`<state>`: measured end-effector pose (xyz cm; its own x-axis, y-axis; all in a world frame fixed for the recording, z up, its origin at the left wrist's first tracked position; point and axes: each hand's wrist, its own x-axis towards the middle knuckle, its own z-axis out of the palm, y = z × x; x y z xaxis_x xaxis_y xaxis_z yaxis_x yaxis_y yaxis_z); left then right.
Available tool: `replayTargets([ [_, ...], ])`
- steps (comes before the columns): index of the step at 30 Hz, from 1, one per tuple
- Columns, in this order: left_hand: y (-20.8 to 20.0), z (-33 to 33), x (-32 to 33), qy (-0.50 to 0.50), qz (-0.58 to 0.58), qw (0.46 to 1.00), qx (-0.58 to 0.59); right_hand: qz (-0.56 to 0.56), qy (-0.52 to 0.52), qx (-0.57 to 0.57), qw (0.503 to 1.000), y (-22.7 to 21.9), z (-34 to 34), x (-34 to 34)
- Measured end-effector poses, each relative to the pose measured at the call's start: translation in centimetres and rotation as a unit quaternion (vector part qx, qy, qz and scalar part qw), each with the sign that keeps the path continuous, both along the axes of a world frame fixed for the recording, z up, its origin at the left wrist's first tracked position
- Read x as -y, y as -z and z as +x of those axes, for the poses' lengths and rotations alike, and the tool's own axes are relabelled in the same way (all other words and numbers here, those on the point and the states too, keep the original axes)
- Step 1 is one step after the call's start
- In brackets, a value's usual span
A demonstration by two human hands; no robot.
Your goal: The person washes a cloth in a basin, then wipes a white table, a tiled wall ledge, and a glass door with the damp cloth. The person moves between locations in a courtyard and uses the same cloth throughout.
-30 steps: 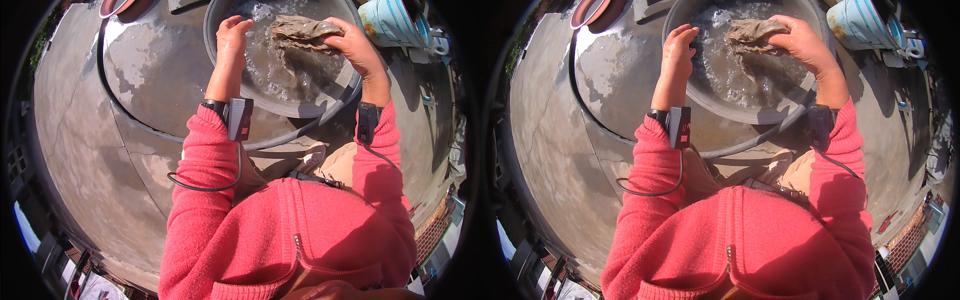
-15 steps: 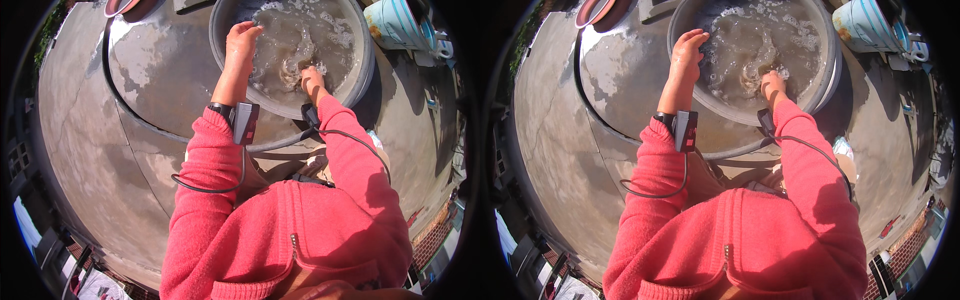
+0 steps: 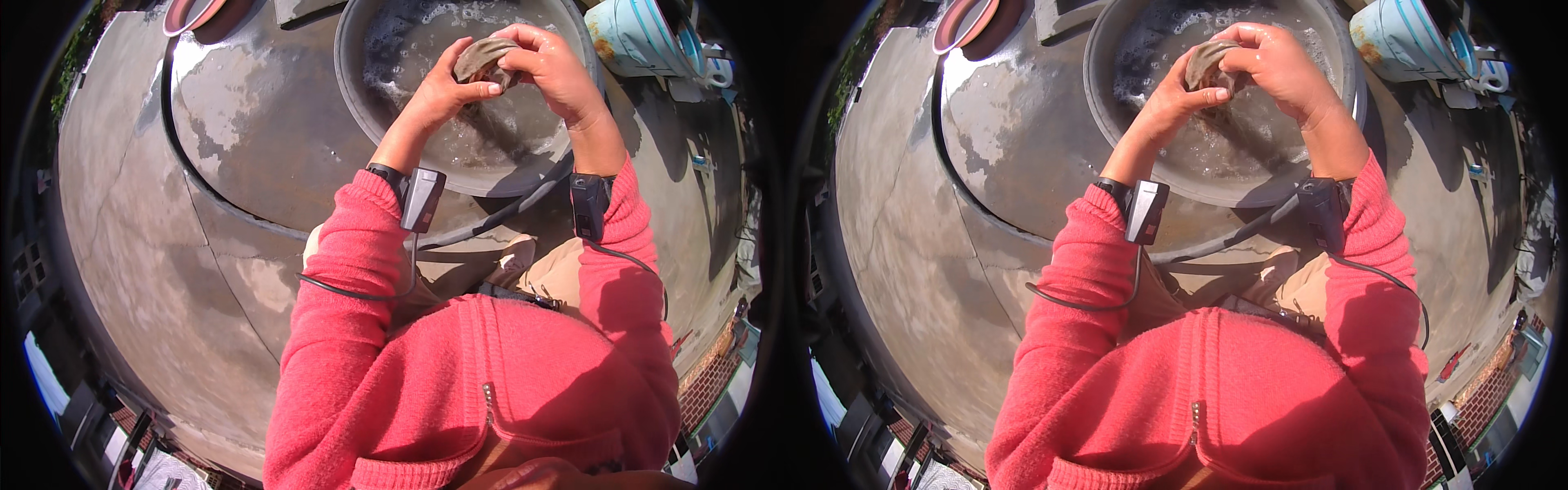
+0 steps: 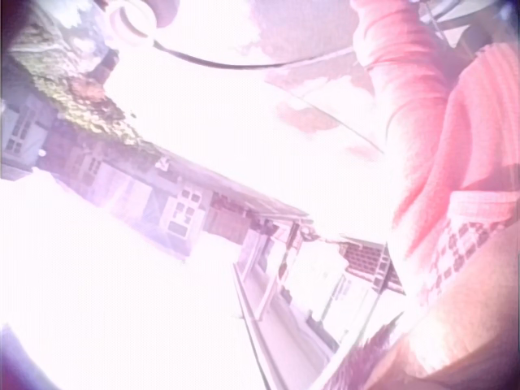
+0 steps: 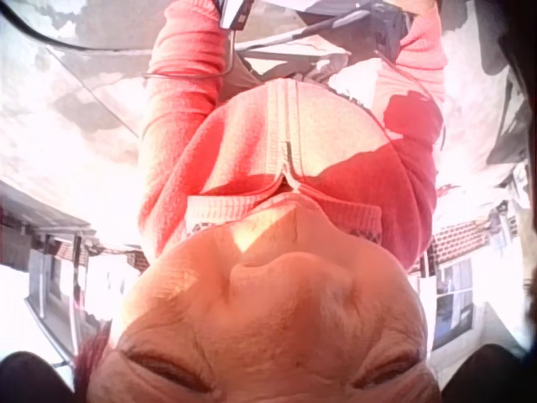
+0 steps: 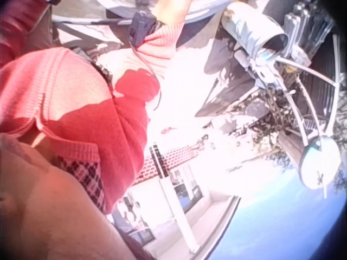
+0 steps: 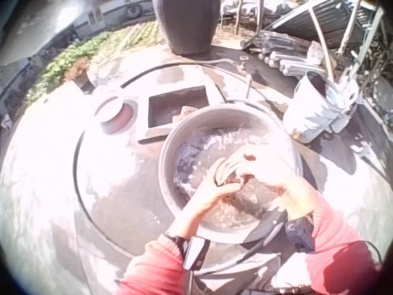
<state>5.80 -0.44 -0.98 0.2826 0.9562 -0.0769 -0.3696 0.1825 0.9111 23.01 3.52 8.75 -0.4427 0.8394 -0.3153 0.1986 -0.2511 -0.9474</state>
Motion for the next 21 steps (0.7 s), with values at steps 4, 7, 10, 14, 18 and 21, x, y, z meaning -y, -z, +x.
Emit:
replayTargets([
  [4, 0.1, 0.5, -0.1, -0.02, 0.065, 0.997, -0.028, 0.062, 0.047, -0.17, 0.982, -5.0, -0.9, 0.1],
  [7, 1.3, 0.5, -0.2, -0.102, -0.033, 0.986, -0.126, 0.085, 0.063, -0.239, 0.965, -5.2, 0.3, -0.2],
  [10, 2.7, 0.0, -0.9, -0.171, -0.03, 0.973, 0.15, -0.031, 0.119, -0.324, 0.938, -2.3, 2.5, -0.9],
  [14, 3.2, -0.2, -1.4, -0.155, -0.057, 0.939, 0.302, -0.208, 0.318, -0.3, 0.875, 5.9, 3.6, -0.2],
  [18, 3.1, 1.9, 0.0, -0.133, -0.147, 0.908, 0.37, -0.296, 0.313, -0.271, 0.861, 12.8, 1.1, 2.2],
  [21, 3.2, 3.1, 0.6, -0.136, -0.18, 0.904, 0.365, -0.279, 0.327, -0.352, 0.831, 14.4, -0.7, 1.7],
])
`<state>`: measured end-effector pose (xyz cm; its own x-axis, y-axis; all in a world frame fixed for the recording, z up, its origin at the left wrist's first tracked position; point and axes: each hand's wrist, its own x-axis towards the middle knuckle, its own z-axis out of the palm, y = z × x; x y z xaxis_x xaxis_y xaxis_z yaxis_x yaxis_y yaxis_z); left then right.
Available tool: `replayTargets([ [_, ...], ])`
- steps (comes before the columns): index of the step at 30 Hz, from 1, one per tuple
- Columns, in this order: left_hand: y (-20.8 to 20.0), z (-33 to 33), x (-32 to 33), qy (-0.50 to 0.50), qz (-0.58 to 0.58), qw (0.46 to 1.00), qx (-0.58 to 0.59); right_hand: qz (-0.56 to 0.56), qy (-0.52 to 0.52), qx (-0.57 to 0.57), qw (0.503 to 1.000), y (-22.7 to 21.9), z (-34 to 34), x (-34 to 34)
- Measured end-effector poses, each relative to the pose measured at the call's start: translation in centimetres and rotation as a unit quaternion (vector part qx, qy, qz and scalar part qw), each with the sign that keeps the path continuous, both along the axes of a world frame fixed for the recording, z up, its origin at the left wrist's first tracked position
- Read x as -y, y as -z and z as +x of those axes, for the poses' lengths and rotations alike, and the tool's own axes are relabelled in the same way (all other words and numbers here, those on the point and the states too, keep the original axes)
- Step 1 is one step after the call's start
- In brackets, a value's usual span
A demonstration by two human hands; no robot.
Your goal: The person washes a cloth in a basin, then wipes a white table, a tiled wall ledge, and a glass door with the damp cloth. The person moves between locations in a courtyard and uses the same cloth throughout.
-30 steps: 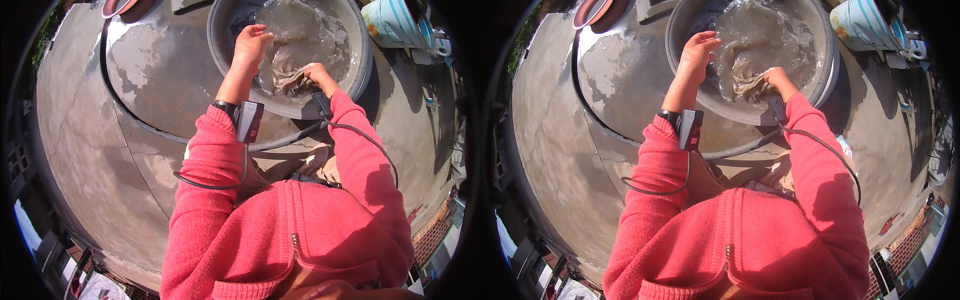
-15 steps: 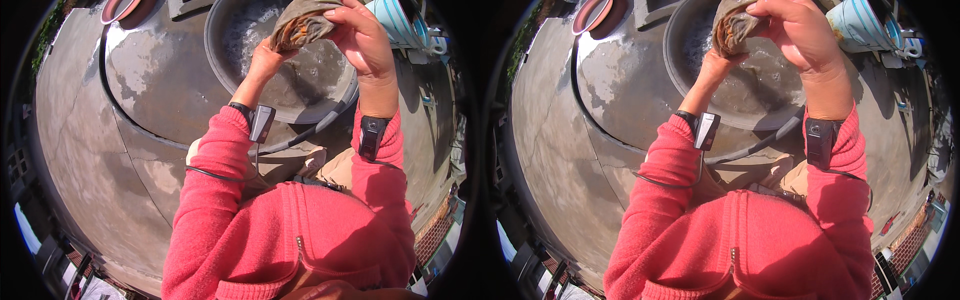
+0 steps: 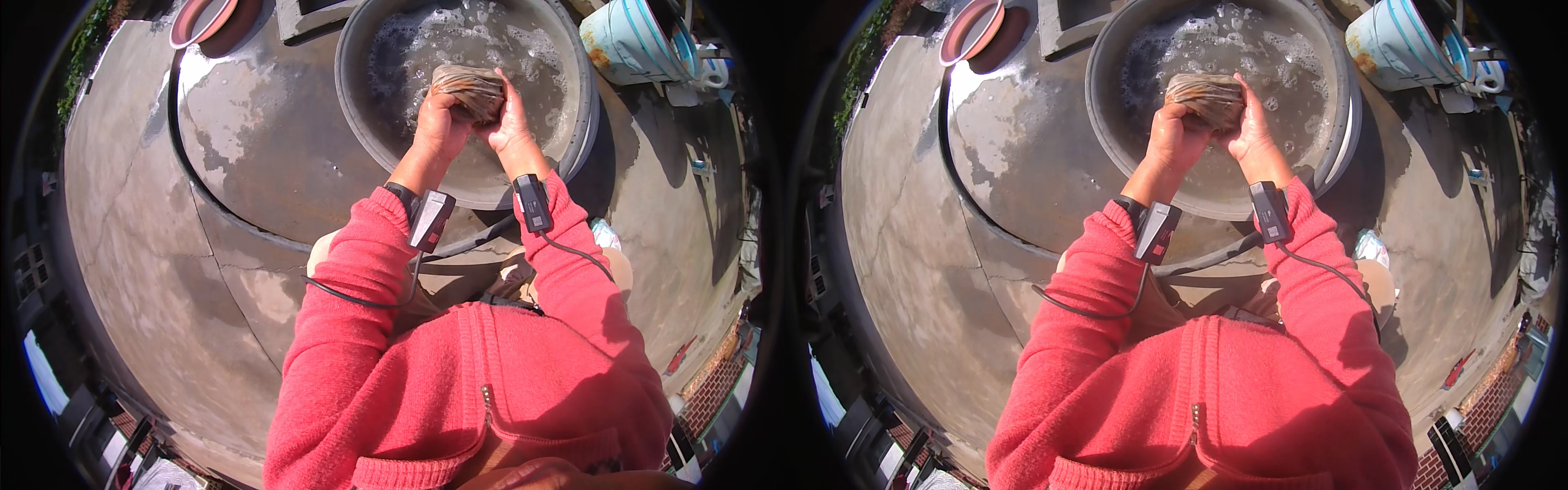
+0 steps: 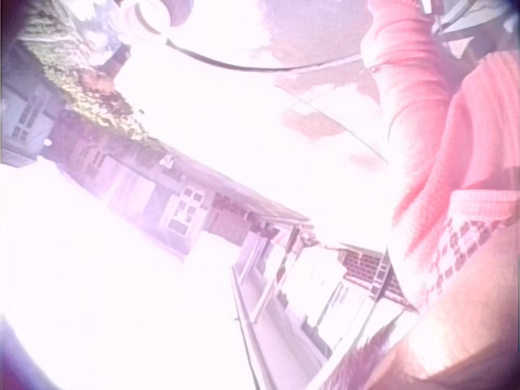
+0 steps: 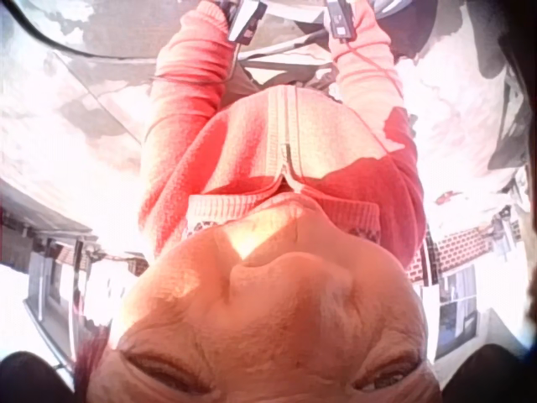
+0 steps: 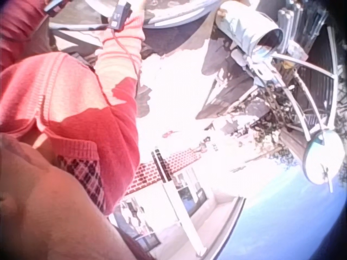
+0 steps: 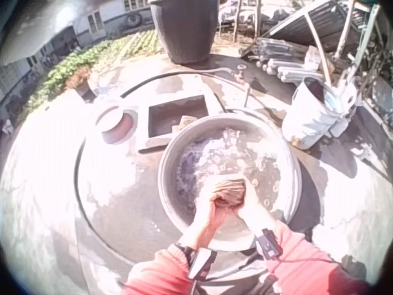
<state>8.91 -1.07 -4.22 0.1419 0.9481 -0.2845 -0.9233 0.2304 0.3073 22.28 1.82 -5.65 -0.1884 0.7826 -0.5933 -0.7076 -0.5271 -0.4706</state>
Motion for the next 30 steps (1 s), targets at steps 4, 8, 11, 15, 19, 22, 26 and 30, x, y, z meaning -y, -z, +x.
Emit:
replayTargets([
  [4, 0.1, -0.8, -0.1, -0.021, -0.035, 0.998, -0.054, 0.09, 0.103, 0.088, 0.987, -1.7, -0.9, -1.0],
  [8, 0.3, -2.1, -0.2, 0.059, -0.073, 0.995, 0.026, 0.322, -0.036, 0.338, 0.884, -4.4, -2.3, 2.3],
  [11, 0.8, -1.3, 0.0, 0.041, -0.121, 0.984, -0.121, 0.42, -0.114, 0.546, 0.716, -5.1, -3.9, 4.2],
  [15, 0.9, 1.5, 0.7, 0.04, -0.087, 0.994, -0.05, 0.324, -0.031, 0.661, 0.676, -3.2, -3.8, 0.8],
  [19, 0.6, 0.5, 0.7, 0.006, -0.023, 0.996, -0.082, 0.373, -0.05, 0.515, 0.77, -1.8, -4.5, 1.7],
  [22, 0.1, -0.8, 1.0, -0.013, -0.131, 0.988, -0.085, 0.409, -0.125, 0.592, 0.683, -2.0, -5.3, 4.5],
  [26, -0.8, 1.9, 2.2, 0.019, 0.035, 0.993, -0.112, 0.238, 0.008, 0.354, 0.904, -1.3, -3.8, 1.0],
  [30, 0.0, 1.7, 1.7, -0.002, -0.05, 0.995, -0.09, 0.278, -0.077, 0.431, 0.855, -1.2, -3.8, 2.6],
])
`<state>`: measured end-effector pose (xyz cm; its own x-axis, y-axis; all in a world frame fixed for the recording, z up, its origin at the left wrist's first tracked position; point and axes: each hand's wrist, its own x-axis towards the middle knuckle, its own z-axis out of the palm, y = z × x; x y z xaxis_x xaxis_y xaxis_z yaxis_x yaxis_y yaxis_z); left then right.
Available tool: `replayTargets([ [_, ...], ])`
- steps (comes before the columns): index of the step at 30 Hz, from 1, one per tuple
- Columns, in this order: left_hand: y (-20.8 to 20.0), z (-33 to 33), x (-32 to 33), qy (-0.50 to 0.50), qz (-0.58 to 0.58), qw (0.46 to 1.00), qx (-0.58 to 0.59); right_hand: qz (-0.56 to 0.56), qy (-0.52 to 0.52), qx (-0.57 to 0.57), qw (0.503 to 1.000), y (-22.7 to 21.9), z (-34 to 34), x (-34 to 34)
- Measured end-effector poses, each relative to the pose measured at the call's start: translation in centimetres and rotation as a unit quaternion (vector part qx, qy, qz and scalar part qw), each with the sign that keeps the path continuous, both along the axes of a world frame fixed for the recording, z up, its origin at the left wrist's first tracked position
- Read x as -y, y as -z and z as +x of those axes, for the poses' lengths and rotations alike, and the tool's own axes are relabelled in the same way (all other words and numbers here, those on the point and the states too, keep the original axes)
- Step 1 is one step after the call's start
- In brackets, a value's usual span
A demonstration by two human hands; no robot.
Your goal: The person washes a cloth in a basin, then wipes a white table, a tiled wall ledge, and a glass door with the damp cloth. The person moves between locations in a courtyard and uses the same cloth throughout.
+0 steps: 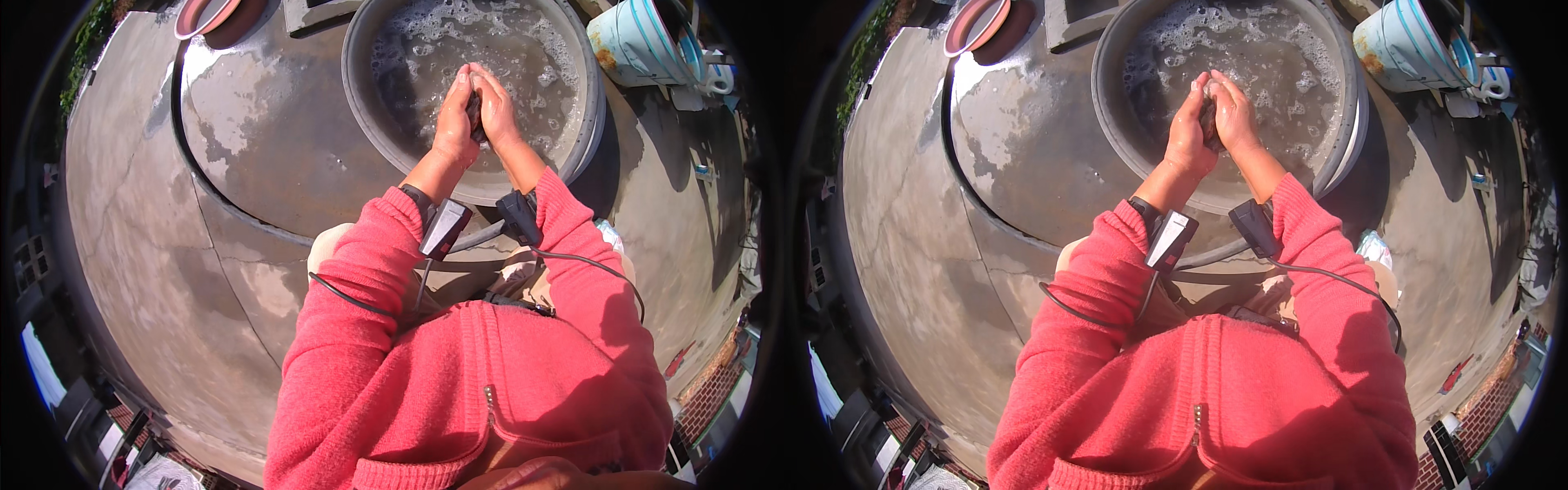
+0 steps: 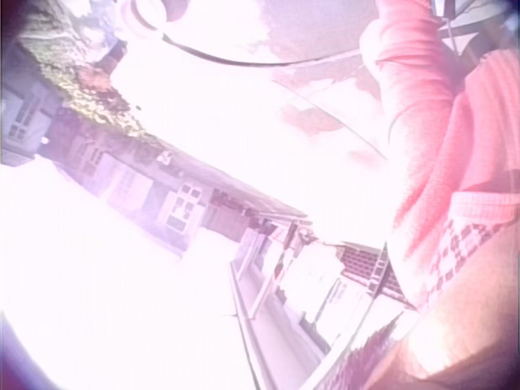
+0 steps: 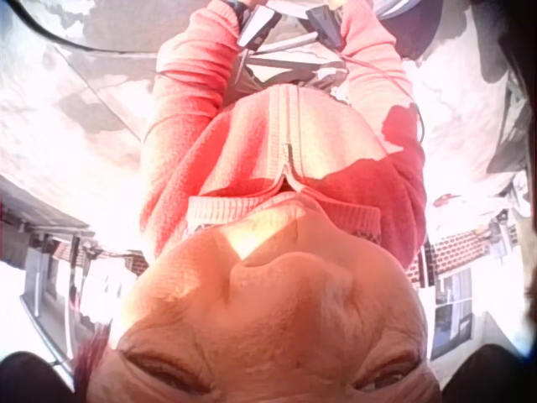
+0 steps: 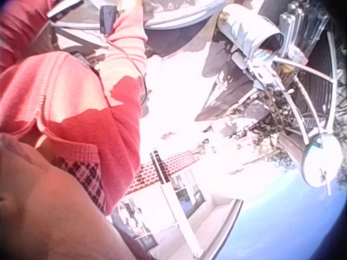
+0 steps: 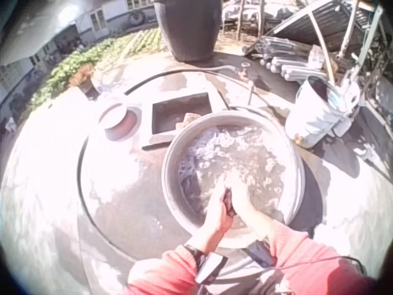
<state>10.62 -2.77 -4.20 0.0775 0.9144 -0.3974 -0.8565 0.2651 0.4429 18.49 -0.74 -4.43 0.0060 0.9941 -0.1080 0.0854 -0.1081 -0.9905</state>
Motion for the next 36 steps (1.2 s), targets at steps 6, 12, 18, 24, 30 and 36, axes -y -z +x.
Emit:
replayTargets([
  [6, 1.0, -1.5, -0.4, 0.0, 0.038, 0.999, -0.009, 0.192, -0.061, 0.195, 0.96, -0.9, -1.1, 2.3],
  [12, -2.2, -0.1, 0.6, 0.032, 0.063, 0.997, -0.035, 0.027, 0.037, -0.064, 0.997, -2.3, -0.1, 0.1],
  [18, -3.0, -1.9, 0.2, 0.013, -0.006, 0.998, -0.058, 0.227, -0.072, 0.224, 0.945, -3.2, -1.6, 4.5],
  [24, -2.2, 0.7, 1.2, -0.033, 0.253, 0.822, -0.509, -0.16, 0.027, -0.323, 0.932, -3.7, 1.2, -0.3],
  [30, -2.2, -0.3, 1.3, -0.052, 0.356, 0.602, -0.713, -0.266, 0.011, -0.493, 0.828, -1.2, 2.7, 0.4],
  [36, -2.1, 0.4, 1.2, -0.06, 0.31, 0.626, -0.713, -0.279, 0.097, -0.417, 0.859, -0.2, 1.9, 1.4],
])
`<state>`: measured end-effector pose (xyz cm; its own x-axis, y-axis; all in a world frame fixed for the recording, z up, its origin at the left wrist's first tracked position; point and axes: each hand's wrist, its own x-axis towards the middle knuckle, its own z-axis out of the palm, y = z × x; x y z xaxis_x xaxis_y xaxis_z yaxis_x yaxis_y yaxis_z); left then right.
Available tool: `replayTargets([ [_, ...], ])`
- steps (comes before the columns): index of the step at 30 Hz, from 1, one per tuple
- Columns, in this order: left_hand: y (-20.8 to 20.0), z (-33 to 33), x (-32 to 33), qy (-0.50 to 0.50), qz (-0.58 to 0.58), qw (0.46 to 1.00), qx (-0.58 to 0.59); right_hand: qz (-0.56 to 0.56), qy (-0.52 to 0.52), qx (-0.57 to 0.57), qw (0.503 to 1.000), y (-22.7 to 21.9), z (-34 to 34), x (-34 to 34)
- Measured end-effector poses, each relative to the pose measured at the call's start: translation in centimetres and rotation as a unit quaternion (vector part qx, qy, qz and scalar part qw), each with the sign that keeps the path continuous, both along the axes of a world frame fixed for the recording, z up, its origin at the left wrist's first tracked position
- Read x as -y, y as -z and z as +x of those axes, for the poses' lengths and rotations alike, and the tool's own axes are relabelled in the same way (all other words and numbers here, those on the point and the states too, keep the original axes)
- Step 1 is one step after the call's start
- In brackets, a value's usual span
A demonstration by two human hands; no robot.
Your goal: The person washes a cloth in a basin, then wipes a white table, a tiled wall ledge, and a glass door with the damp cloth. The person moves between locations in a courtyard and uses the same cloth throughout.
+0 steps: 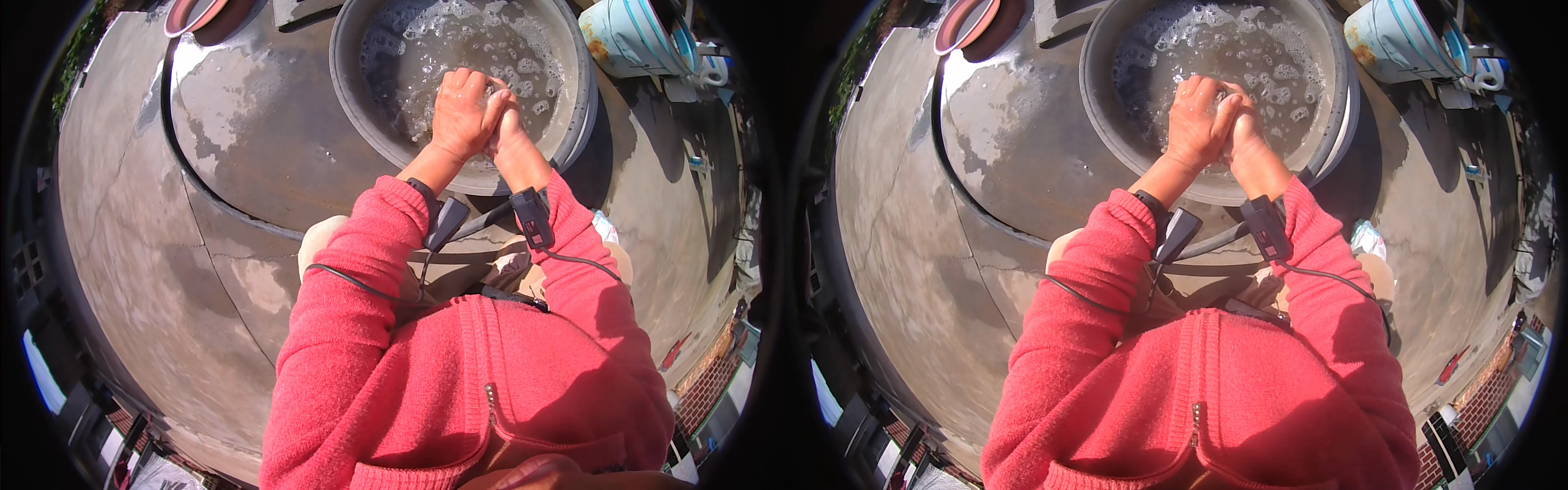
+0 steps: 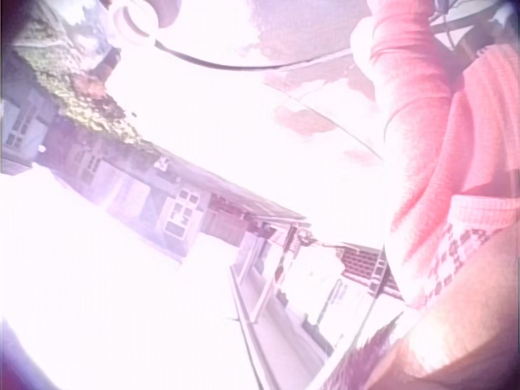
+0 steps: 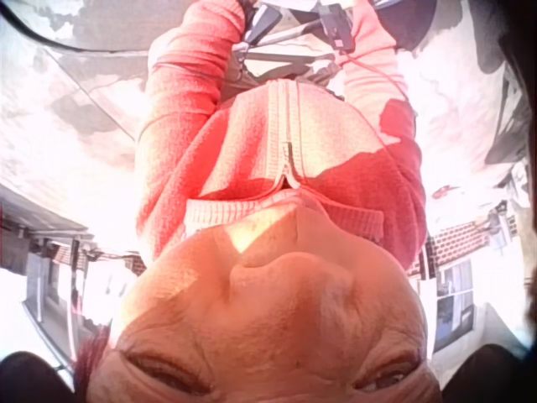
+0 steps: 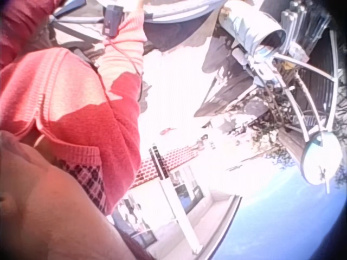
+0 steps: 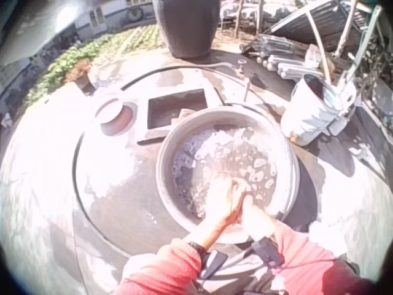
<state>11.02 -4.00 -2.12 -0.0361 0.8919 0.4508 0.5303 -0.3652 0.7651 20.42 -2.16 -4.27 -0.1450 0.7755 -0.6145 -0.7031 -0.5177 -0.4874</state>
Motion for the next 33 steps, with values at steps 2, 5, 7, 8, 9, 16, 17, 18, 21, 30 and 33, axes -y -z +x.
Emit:
replayTargets([
  [2, 0.2, 0.2, -0.1, -0.009, -0.007, 1.0, 0.019, 0.009, 0.0, 0.124, 0.992, -0.3, -0.1, 0.3],
  [5, 0.3, 0.2, -0.3, -0.014, -0.013, 0.999, 0.044, 0.015, 0.006, 0.068, 0.998, -0.8, -0.4, 0.5],
  [7, 0.2, 0.1, -0.5, -0.022, -0.015, 0.998, 0.056, 0.038, 0.003, 0.1, 0.994, -1.2, -0.6, 0.3],
  [8, 0.1, 0.1, -0.6, -0.029, -0.014, 0.998, 0.06, 0.027, -0.004, 0.1, 0.995, -1.4, -0.7, 0.1],
  [9, -0.1, 0.0, -0.8, -0.03, -0.05, 0.997, 0.059, 0.065, -0.008, 0.124, 0.99, -1.7, -0.9, -0.1],
  [16, -2.1, -1.0, -2.2, 0.055, -0.284, 0.665, 0.688, 0.38, -0.104, 0.587, 0.708, -4.1, -1.7, -0.8],
  [17, -2.2, -0.9, -2.2, 0.066, -0.279, 0.669, 0.686, 0.427, -0.064, 0.551, 0.714, -4.5, -1.8, -0.9],
  [18, -2.3, -0.7, -2.0, 0.073, -0.254, 0.691, 0.673, 0.443, -0.047, 0.523, 0.726, -4.8, -2.0, -0.9],
  [21, -2.0, -0.3, -1.5, -0.038, -0.103, 0.936, 0.333, 0.194, -0.092, 0.077, 0.974, -5.9, -1.9, -1.0],
  [30, -1.0, -0.9, -0.1, -0.016, 0.1, 0.994, -0.037, 0.088, -0.089, -0.105, 0.987, -4.7, 0.1, -0.3],
  [33, -1.1, -0.6, 0.0, -0.014, 0.052, 0.998, -0.046, 0.074, -0.095, -0.072, 0.99, -3.0, 0.6, -0.2],
])
